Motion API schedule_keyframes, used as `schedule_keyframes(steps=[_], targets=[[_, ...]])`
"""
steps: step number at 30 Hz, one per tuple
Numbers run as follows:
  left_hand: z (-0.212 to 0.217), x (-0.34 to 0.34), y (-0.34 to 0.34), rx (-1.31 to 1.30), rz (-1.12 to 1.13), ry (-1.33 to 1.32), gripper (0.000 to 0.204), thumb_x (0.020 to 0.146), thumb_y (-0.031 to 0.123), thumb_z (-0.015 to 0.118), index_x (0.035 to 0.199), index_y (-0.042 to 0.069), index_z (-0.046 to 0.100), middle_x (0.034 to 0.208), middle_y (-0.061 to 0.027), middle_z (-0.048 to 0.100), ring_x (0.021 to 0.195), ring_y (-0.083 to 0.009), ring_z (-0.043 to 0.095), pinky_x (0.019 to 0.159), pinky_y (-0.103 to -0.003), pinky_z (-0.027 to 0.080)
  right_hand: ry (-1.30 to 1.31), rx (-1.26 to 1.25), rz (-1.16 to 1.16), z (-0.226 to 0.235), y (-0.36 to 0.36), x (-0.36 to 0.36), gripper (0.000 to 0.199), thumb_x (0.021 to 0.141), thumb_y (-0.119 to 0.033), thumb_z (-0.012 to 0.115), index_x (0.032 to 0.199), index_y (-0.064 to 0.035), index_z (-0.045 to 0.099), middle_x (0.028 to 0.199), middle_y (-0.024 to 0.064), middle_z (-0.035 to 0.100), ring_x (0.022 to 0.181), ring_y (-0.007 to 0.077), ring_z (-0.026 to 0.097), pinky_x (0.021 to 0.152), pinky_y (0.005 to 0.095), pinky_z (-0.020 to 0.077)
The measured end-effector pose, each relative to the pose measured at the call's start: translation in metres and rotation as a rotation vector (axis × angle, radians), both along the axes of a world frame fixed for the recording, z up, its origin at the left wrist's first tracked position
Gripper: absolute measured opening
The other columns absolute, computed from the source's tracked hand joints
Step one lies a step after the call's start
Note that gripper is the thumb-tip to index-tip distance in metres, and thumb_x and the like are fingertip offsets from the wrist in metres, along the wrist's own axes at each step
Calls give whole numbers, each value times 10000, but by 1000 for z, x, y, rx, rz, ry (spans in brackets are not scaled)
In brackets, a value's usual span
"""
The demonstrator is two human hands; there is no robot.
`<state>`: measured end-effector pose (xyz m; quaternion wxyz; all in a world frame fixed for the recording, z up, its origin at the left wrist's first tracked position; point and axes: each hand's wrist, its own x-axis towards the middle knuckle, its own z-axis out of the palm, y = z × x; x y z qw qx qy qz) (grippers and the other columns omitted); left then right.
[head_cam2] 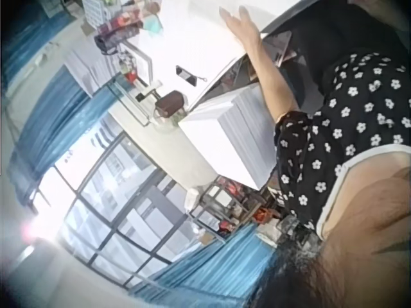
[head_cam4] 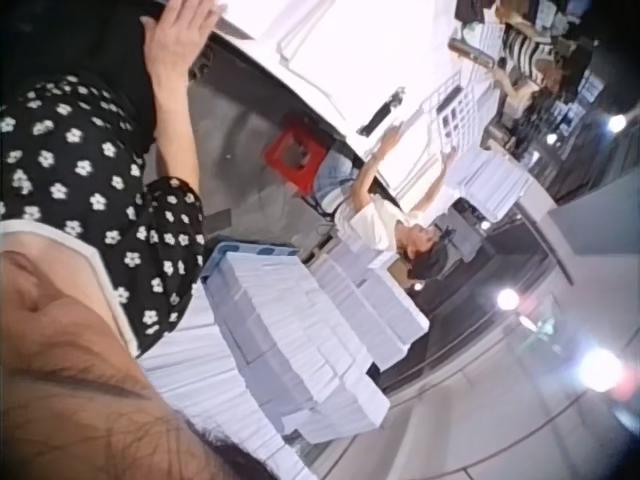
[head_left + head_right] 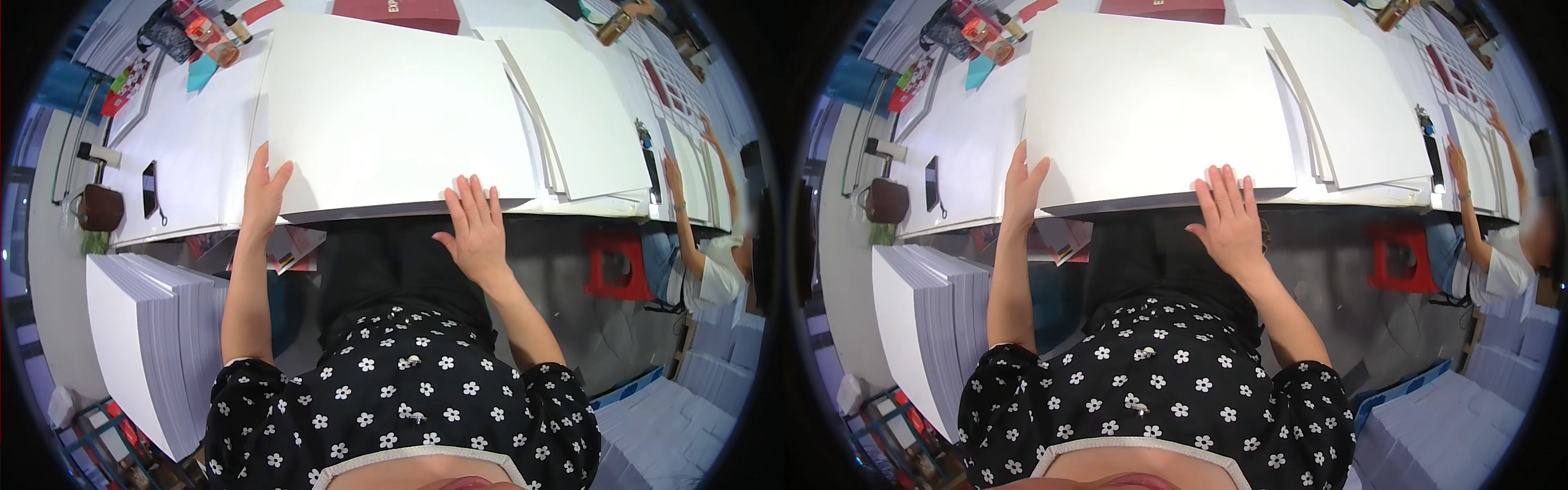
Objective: The person repeatedly places a white sheet of paper onto a table, aligns it, and presses a white grid-like tray onto it. They then lift the tray and the paper together, move them aside, and repeat the process with a new sheet. The task involves handling paper sheets and grid trays in a repetitive assembly sequence.
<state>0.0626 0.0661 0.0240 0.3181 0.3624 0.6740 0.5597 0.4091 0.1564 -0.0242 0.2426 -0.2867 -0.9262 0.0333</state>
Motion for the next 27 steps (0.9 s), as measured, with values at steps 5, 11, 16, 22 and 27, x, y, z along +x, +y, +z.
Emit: schedule_keyframes(steps=[5, 11, 16, 22, 27], targets=[[-7, -5, 0, 7, 26, 208, 488, 919, 41, 592, 1382, -43, 464, 1322, -148, 558, 1237, -222, 513, 1058, -326, 383, -13, -2, 23, 1, -12, -22, 862, 677, -320, 826, 1450, -180, 472, 1522, 187, 396, 1427, 386, 346, 1155, 573, 261], [-17, -13, -3, -39, 38, 389, 566, 898, 67, 631, 1432, 2, 457, 1385, -139, 544, 1267, -240, 503, 1075, -346, 366, -51, 8, 8, -2, -11, -21, 818, 710, -264, 815, 1455, -220, 480, 1534, 170, 386, 1441, 370, 328, 1161, 563, 257], [-39, -24, -6, -18, -7, 296, 656, 923, 106, 628, 1516, 35, 356, 1492, -142, 463, 1341, -223, 446, 1128, -349, 307, -39, 17, -7, -5, -12, -23, 742, 751, -246, 786, 1438, -229, 507, 1545, 146, 379, 1454, 351, 307, 1177, 553, 236], [-39, -29, -7, -68, -108, 105, 549, 1037, 122, 432, 1544, 9, 255, 1604, -154, 281, 1485, -238, 258, 1187, -312, 213, -54, 15, -9, -3, -13, -24, 672, 798, -245, 754, 1428, -217, 521, 1546, 151, 373, 1452, 356, 308, 1179, 551, 232], [-39, -32, -12, -65, -133, 92, 538, 1060, 164, 390, 1563, 52, 235, 1604, -104, 296, 1480, -217, 258, 1188, -323, 201, -64, 19, -1, -4, -13, -25, 654, 827, -246, 733, 1440, -213, 506, 1543, 155, 375, 1449, 362, 312, 1172, 562, 237]])
